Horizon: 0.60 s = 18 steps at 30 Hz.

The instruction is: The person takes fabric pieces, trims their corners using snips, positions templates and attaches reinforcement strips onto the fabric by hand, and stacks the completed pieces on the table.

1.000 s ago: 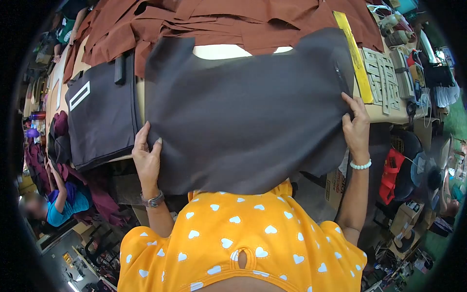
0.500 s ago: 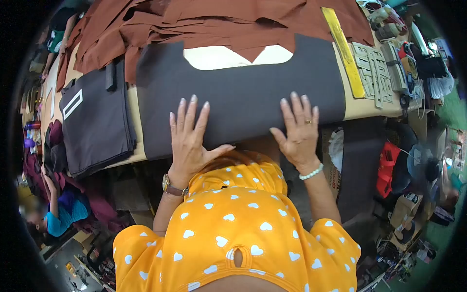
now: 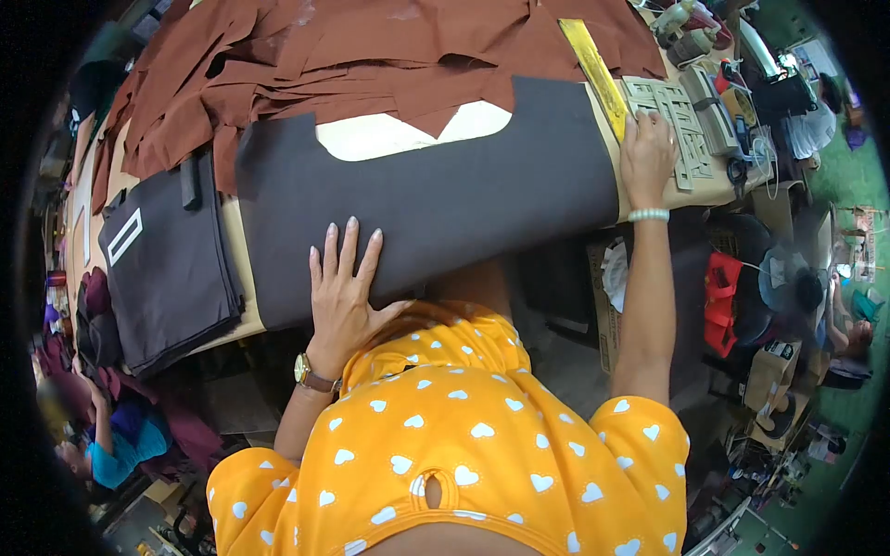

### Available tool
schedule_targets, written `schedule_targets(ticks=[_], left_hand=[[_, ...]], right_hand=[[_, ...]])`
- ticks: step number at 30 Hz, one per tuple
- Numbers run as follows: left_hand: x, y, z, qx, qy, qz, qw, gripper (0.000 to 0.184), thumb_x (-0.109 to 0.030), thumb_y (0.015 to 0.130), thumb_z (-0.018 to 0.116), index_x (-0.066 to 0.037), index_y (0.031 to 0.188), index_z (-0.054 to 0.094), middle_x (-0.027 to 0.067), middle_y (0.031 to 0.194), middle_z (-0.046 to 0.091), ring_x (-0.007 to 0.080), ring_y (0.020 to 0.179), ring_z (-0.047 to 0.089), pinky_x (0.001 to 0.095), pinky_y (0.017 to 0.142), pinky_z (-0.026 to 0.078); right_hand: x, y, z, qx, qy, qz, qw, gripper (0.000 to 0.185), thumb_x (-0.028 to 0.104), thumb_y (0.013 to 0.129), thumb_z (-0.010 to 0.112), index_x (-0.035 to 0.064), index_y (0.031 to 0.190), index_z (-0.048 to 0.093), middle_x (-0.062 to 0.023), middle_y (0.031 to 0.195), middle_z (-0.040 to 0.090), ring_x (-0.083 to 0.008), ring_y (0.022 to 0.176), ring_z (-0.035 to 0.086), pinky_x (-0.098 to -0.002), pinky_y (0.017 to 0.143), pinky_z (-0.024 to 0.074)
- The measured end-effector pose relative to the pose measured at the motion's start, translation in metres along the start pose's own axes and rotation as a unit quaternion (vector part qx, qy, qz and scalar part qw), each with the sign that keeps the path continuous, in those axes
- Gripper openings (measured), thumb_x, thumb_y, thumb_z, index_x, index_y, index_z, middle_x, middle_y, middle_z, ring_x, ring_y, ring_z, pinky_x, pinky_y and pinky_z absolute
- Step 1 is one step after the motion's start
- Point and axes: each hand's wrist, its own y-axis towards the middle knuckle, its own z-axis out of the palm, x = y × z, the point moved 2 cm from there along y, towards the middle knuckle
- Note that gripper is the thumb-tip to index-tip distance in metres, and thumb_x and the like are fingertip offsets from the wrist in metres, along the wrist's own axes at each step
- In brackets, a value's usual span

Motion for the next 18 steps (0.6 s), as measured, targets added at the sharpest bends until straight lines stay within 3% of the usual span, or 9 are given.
schedule_targets(ticks=[5, 8, 12, 16, 18], left_hand=[[-0.003, -0.003, 0.000, -0.010, -0.002, -0.012, 1.000, 0.084, -0.051, 0.067, 0.070, -0.015, 0.136, 0.039, 0.0167, 0.144, 0.029, 0.0380, 0.132, 0.025, 0.0563, 0.104, 0.020], [-0.004, -0.008, 0.001, -0.012, -0.003, -0.020, 1.000, 0.084, -0.050, 0.067, 0.070, -0.015, 0.136, 0.039, 0.0170, 0.144, 0.029, 0.0383, 0.132, 0.025, 0.0568, 0.104, 0.020], [-0.006, -0.009, 0.002, -0.021, -0.007, -0.026, 0.999, 0.081, -0.048, 0.069, 0.070, -0.015, 0.136, 0.040, 0.0172, 0.143, 0.029, 0.0385, 0.132, 0.025, 0.0574, 0.103, 0.021], [-0.005, -0.011, 0.002, -0.019, -0.005, -0.029, 0.999, 0.080, -0.047, 0.068, 0.070, -0.015, 0.135, 0.040, 0.0172, 0.143, 0.030, 0.0381, 0.132, 0.025, 0.0574, 0.103, 0.022], [-0.007, -0.013, 0.002, -0.022, -0.002, -0.031, 0.999, 0.080, -0.046, 0.068, 0.071, -0.015, 0.135, 0.041, 0.0171, 0.143, 0.030, 0.0378, 0.132, 0.025, 0.0572, 0.103, 0.022]], right_hand=[[0.008, 0.052, 0.042, 0.072, -0.093, 0.022, 0.993, 0.034, 0.036, 0.086, 0.054, 0.0067, 0.099, 0.066, -0.0148, 0.116, 0.053, -0.0330, 0.112, 0.046, -0.0462, 0.094, 0.0332], [0.010, 0.063, 0.047, 0.081, -0.039, 0.069, 0.994, 0.034, 0.038, 0.081, 0.059, 0.0103, 0.100, 0.067, -0.0135, 0.119, 0.052, -0.0330, 0.114, 0.044, -0.0478, 0.097, 0.0305], [0.007, 0.075, 0.045, 0.153, 0.003, 0.133, 0.979, 0.035, 0.038, 0.076, 0.065, 0.0121, 0.099, 0.067, -0.0129, 0.117, 0.053, -0.0332, 0.113, 0.046, -0.0449, 0.096, 0.0336], [0.003, 0.086, 0.049, 0.191, 0.060, 0.138, 0.970, 0.041, 0.042, 0.073, 0.067, 0.0101, 0.099, 0.067, -0.0157, 0.106, 0.063, -0.0345, 0.102, 0.057, -0.0442, 0.088, 0.0420], [0.012, 0.085, 0.048, 0.149, 0.025, 0.136, 0.979, 0.044, 0.045, 0.073, 0.066, 0.0096, 0.101, 0.067, -0.0162, 0.105, 0.063, -0.0350, 0.100, 0.058, -0.0448, 0.087, 0.0427]])
